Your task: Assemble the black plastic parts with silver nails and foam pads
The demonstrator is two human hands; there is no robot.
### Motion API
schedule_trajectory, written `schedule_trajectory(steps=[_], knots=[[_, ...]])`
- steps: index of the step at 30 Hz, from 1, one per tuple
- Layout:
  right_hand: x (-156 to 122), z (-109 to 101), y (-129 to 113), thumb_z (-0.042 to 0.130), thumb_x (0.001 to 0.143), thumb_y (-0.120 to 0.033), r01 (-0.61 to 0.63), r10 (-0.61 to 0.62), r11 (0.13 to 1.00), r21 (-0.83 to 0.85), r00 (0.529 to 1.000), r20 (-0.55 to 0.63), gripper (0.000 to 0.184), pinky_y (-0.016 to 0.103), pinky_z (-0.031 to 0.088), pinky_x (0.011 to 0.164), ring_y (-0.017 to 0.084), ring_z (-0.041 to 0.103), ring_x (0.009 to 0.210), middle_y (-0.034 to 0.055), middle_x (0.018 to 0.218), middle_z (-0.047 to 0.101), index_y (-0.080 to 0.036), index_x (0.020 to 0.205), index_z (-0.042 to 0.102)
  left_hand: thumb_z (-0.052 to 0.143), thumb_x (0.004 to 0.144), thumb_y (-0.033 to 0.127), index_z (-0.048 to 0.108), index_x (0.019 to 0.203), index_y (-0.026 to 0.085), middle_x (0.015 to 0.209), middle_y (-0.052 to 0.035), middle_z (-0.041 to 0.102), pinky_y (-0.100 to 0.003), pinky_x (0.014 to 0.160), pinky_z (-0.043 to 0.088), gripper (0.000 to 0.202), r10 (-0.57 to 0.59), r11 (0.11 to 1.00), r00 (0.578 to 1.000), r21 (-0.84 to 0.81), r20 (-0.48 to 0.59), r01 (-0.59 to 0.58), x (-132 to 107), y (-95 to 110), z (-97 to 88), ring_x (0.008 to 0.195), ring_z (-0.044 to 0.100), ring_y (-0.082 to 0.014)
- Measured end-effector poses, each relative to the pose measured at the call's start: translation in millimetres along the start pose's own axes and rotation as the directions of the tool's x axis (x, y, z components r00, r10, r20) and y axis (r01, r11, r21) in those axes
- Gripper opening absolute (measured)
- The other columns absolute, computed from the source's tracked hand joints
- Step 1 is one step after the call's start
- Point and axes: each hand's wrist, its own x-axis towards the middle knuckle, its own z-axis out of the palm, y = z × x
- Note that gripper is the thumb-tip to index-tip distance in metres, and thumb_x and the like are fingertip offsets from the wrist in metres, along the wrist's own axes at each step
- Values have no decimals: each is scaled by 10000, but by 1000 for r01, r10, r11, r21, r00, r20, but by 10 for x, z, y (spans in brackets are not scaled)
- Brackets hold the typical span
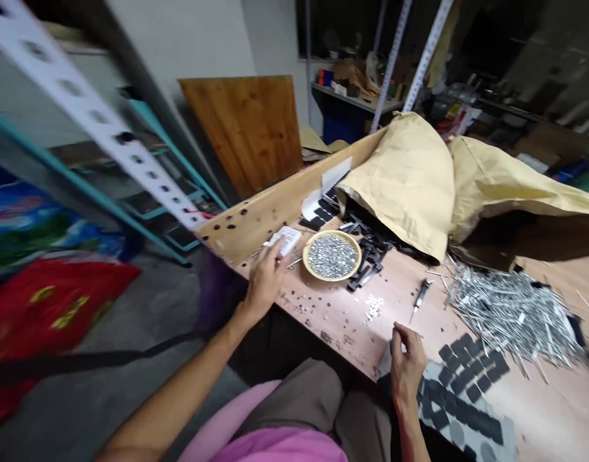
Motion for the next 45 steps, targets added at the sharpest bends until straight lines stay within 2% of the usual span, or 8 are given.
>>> schedule_trajectory(steps=[5,12,18,24,30,34,40,45], knots=[[95,-242,256,488,813,-306,-166,161,983,-77,985,-65,202,341,488,692,213,615,747,83,809,660,-178,823,644,308,916,197,393,1326,137,850,-53,631,-299,678,506,423,246,961,928,-197,281,-195,-263,652,297,716,581,-162],[127,-483,356,496,810,-363,-326,319,946,-1,926,-203,264,346,484,738,213,620,808,88,871,657,-166,894,652,408,843,19,584,1123,203,803,-54,606,-309,693,453,379,694,647,393,-285,603,-707,-803,1591,1247,819,546,-205],[-32,-680,424,510,799,-388,-348,332,937,-22,909,-252,270,322,479,732,208,615,813,87,863,657,-177,852,672,475,856,93,596,1081,177,886,-72,594,-312,751,450,269,757,531,220,-383,615,-756,-964,1720,1578,878,539,-205],[-92,-681,552,543,751,-426,-494,497,865,84,822,-280,307,301,478,660,206,620,751,83,829,681,-163,850,667,524,840,113,666,957,216,1235,-80,533,-481,1001,331,211,784,528,302,-326,543,-784,-664,1659,1844,1214,402,-282],[-139,-626,604,573,743,-426,-492,517,856,159,810,-278,288,299,490,661,186,620,719,68,807,678,-165,833,654,616,785,132,675,728,168,1232,-71,559,-484,1024,346,89,839,441,191,-429,510,-788,-510,1590,2155,1272,358,-309],[-130,-599,594,609,742,-432,-474,539,838,269,795,-279,298,292,508,647,170,630,690,50,763,673,-161,863,620,556,822,107,634,707,144,1183,-90,597,-467,1001,394,144,908,366,187,-496,374,-787,-531,1614,2253,1247,403,-277],[130,-677,493,699,674,-382,-385,603,760,524,719,-346,299,301,543,646,156,659,635,-8,686,637,-179,827,541,328,918,87,610,905,147,947,-62,666,-443,1026,374,289,940,341,290,-579,182,-741,-521,2013,1939,1061,549,-169],[331,-804,380,723,657,-339,-249,584,752,610,680,-443,324,305,556,653,148,674,639,-22,714,649,-191,842,502,384,894,122,612,1083,133,878,-79,687,-305,815,517,296,835,511,440,-762,330,-398,-699,2228,1499,848,625,-157]])
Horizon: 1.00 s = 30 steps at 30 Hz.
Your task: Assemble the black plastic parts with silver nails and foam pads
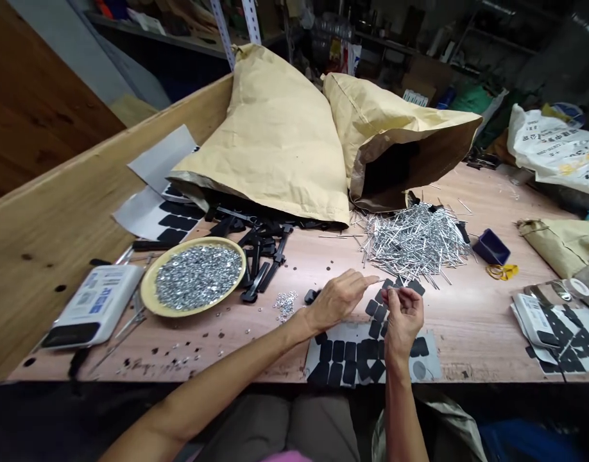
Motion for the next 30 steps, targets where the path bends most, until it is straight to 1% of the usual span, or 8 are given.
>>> schedule_trajectory(steps=[4,7,11,14,17,22,25,30], knots=[[-84,7,-82,735,649,-324,-17,14,999,40,998,63,331,306,560,666,158,683,677,-10,718,669,-189,848,508,461,844,159,668,1049,164,1011,-75,707,-268,838,516,292,-332,864,941,-380,61,330,-187,216,52,923,655,-164],[-199,-20,-113,737,651,-326,-9,5,1000,30,995,103,322,298,561,655,152,674,677,4,723,682,-187,845,521,470,832,213,677,1064,163,1080,-75,690,-306,915,485,315,-435,748,891,-498,131,439,-283,312,56,1018,631,-192],[-314,-72,-159,730,662,-324,59,-58,998,-4,989,135,294,291,559,674,150,671,709,14,742,688,-188,838,537,470,821,256,663,1100,145,1094,-85,682,-306,890,482,356,-457,688,873,-554,172,469,-339,417,-5,1032,616,-206],[-374,-105,-187,712,686,-323,140,-133,989,-38,979,157,261,288,561,684,153,674,727,17,760,690,-187,839,551,477,816,279,654,1113,128,876,-73,705,-256,673,499,377,-473,648,858,-580,202,494,-367,473,-60,741,626,-156],[-424,-143,-189,681,725,-312,258,-236,961,-102,954,184,209,286,566,663,152,677,710,16,767,693,-190,852,570,492,811,312,626,1149,95,568,17,546,-201,477,377,423,-488,567,832,-628,265,533,-396,515,-100,469,416,-73],[-464,-237,-219,627,769,-272,569,-466,765,-303,813,350,69,306,561,711,169,685,743,24,798,716,-228,818,647,513,801,401,547,1235,74,495,94,293,-174,416,237,544,-514,372,758,-693,401,618,-467,597,-196,431,252,-45],[-454,-286,-327,621,770,-272,603,-425,744,-288,760,492,75,316,557,722,176,681,747,27,795,718,-245,808,679,550,781,427,544,1243,100,530,93,295,-164,404,195,566,-511,285,709,-683,486,673,-543,624,-295,439,233,-36],[-416,-349,-595,666,737,-323,415,-162,884,-215,704,691,123,279,537,591,164,650,681,24,755,699,-241,811,719,620,732,439,559,1230,148,553,92,344,-160,384,145,580,-380,157,679,-680,628,716,-687,639,-469,408,230,-17]])
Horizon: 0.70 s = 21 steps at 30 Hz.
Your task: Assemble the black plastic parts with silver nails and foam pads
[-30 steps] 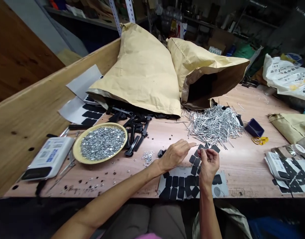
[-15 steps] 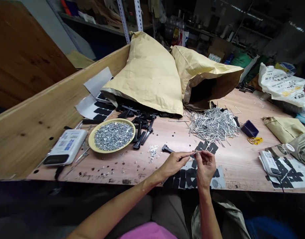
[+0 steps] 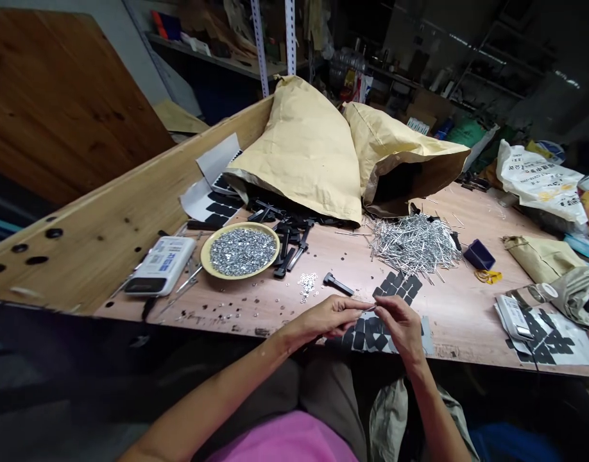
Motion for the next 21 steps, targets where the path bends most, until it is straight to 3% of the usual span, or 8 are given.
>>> schedule_trajectory(steps=[4,7,9,12,14,16,19,21], knots=[[-4,-98,-158,672,741,-334,39,-36,999,-21,988,152,97,273,518,580,156,630,625,10,688,688,-260,760,732,632,720,468,571,1213,147,548,88,380,-159,370,149,591,-28,1000,997,5,68,27,-111,6,-7,391,246,-16],[-23,-113,-241,630,783,-330,111,-88,988,-103,975,205,115,274,521,590,157,634,625,9,712,694,-270,792,728,597,752,477,610,1163,127,507,87,371,-160,364,182,540,15,993,1000,113,26,-18,-137,-18,18,390,254,-29],[-35,-104,-262,599,810,-316,176,-142,974,-146,966,218,130,272,525,607,159,641,649,12,745,700,-274,823,721,563,790,440,655,1092,123,511,56,455,-170,394,283,448,125,965,991,239,-42,-112,-136,-49,44,419,356,-54],[-50,-81,-255,572,829,-319,226,-186,957,-184,960,209,149,270,525,622,163,642,677,19,756,697,-267,829,711,541,816,349,707,979,145,746,-48,675,-244,645,474,309,389,841,912,455,-131,-294,-128,-105,82,705,598,-150],[-60,-65,-249,565,830,-337,204,-166,959,-196,966,197,160,273,523,617,164,634,662,19,730,688,-260,811,704,536,820,319,717,948,162,888,-74,707,-282,775,480,272,502,764,853,534,-142,-361,-125,-139,95,862,621,-190],[-72,-47,-256,560,831,-346,176,-141,967,-185,972,188,171,275,520,611,162,626,643,16,705,680,-255,788,698,526,831,331,712,966,159,820,-66,709,-269,712,491,287,495,772,859,520,-132,-365,-124,-171,95,770,628,-172],[-88,-8,-280,560,831,-352,146,-127,982,-117,980,153,184,275,514,604,158,618,624,12,673,671,-252,758,696,487,858,400,683,1028,117,530,5,596,-203,460,419,384,376,865,921,396,-100,-310,-116,-222,91,452,508,-95],[-94,25,-286,573,822,-366,111,-102,991,-78,989,110,181,279,512,604,160,614,622,10,663,668,-254,755,699,462,871,417,673,1048,113,486,20,563,-193,422,398,411,387,870,914,377,-120,-319,-105,-260,96,410,479,-86]])
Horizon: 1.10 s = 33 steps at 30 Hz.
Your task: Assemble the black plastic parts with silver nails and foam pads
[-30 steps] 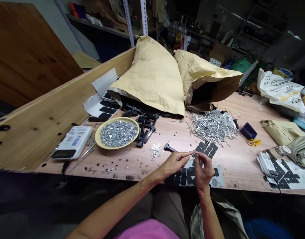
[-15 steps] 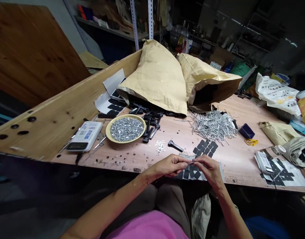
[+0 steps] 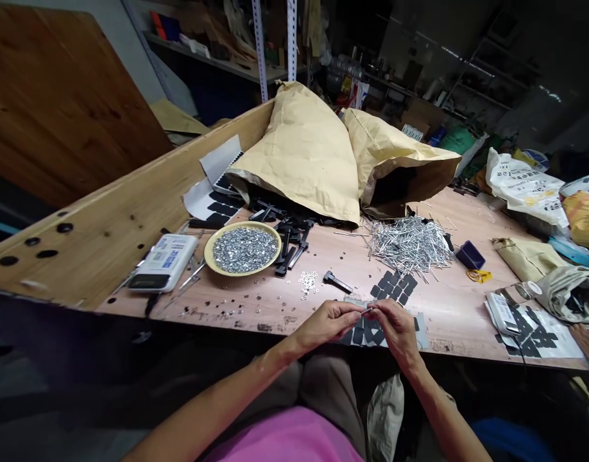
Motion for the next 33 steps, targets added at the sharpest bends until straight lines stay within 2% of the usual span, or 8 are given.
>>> schedule_trajectory(steps=[3,6,12,17,21,26,30,33], knots=[[-6,51,15,579,815,-371,-29,28,1000,-5,998,-61,178,297,517,646,170,621,675,22,713,674,-256,773,708,497,859,357,695,1011,159,766,-60,710,-260,627,520,319,191,975,969,143,-156,-170,-3,-34,23,680,642,-153],[-15,98,46,559,833,-347,-5,1,999,-49,997,-78,182,300,516,697,174,627,767,37,812,670,-262,849,719,515,844,289,708,981,181,980,-82,717,-304,793,524,260,287,941,943,232,-169,-245,2,-32,13,887,661,-193],[-15,146,90,523,868,-337,67,-80,990,-126,991,-106,196,299,503,708,170,614,798,36,847,654,-270,909,702,484,858,287,690,1025,128,787,-58,731,-259,620,529,309,122,982,979,166,-162,-94,15,5,6,670,659,-161],[-15,154,122,506,877,-323,102,-124,974,-204,988,-96,189,340,483,768,190,599,855,50,877,648,-260,894,683,514,835,288,711,986,162,957,-72,725,-288,745,525,278,197,967,962,197,-190,-159,23,2,25,816,664,-187],[1,181,140,507,875,-303,75,-90,991,-113,987,-134,162,335,480,813,187,587,946,52,953,621,-258,894,661,484,850,291,698,1019,152,863,-55,733,-254,671,524,306,129,979,976,181,-176,-97,42,10,29,707,654,-156],[35,213,153,563,832,-321,74,-91,992,-105,982,-165,124,337,482,800,190,577,918,48,922,596,-237,772,633,498,844,334,710,981,155,855,-62,722,-260,690,508,309,172,975,965,172,-199,-138,60,7,80,756,644,-176],[53,229,155,554,836,-336,28,-28,1000,0,990,-139,162,370,456,886,207,541,1069,78,1121,577,-241,935,640,477,843,374,701,984,133,597,-10,617,-212,498,413,358,81,993,974,104,-211,-60,82,-2,82,500,489,-104],[89,266,212,548,844,-327,-41,52,994,99,992,-114,149,346,477,848,192,578,1007,64,1013,627,-240,876,664,484,824,411,688,1005,112,498,38,471,-198,438,324,406,15,999,975,40,-220,-6,141,-30,35,441,365,-75]])
